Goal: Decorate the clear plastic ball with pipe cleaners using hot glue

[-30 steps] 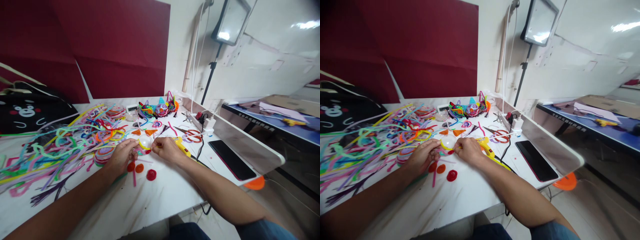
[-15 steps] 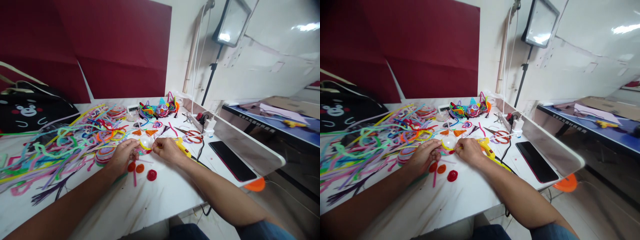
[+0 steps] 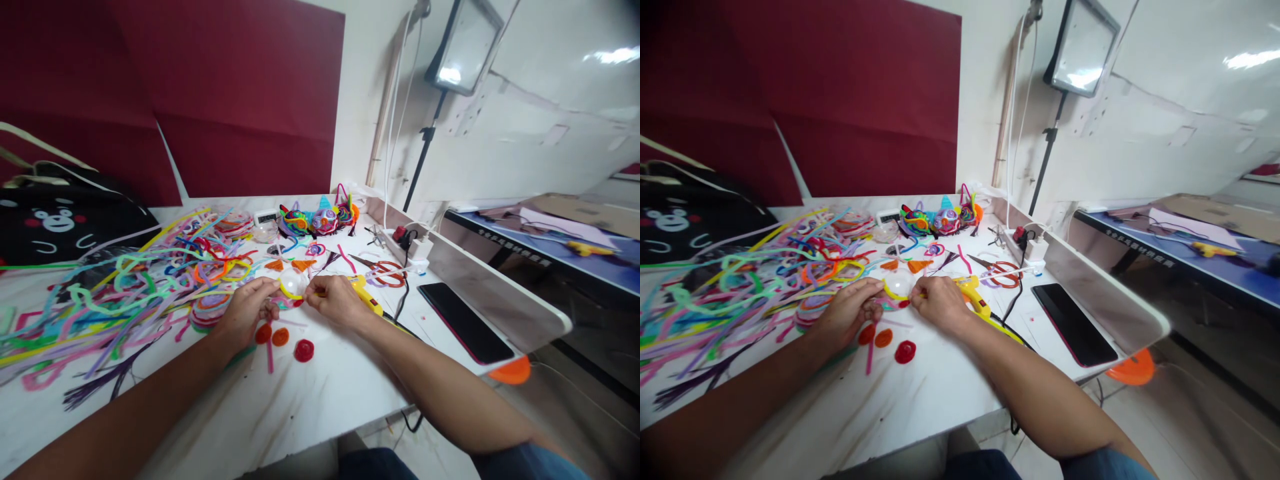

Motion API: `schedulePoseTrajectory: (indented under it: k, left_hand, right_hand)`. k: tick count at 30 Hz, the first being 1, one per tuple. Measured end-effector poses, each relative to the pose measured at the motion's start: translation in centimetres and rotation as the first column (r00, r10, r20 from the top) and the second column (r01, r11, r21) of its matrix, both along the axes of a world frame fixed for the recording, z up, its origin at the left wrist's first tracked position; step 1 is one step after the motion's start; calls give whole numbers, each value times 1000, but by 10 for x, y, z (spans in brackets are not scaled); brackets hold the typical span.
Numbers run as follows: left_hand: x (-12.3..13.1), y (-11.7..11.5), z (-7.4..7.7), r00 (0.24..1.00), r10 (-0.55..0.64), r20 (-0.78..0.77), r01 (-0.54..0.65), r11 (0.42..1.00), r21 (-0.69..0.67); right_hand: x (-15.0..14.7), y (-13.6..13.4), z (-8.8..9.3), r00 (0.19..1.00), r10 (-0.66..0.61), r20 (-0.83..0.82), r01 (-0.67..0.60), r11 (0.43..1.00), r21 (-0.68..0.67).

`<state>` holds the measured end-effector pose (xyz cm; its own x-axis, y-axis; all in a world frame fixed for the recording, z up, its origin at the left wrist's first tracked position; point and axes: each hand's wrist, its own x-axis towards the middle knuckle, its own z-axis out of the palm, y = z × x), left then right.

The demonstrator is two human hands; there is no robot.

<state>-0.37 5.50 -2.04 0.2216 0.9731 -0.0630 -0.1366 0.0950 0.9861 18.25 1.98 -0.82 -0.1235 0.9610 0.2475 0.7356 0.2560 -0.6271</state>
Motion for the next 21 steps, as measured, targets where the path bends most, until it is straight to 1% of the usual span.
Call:
schedulePoseTrajectory:
  k: [8,13,18,21]
  left_hand:
    - [-1,0,-2,1000,7,-9,-7,1000,0]
    - [-2,0,-2,1000,3,-12,-3,1000,1]
    - [-1,1,0,1000,17,-5,-17,1000,-5]
    - [-1,2,0,1000,23,7,-23,1000,-15]
  right_hand:
    - [1,0,1,1000,24,4,-24,1000,-1]
    - [2,-1,1,999,48,21,-49,999,21]
    - [4,-2,5,998,62,31,-63,998,8]
    - [6,-2,7,995,83,53,-84,996,24]
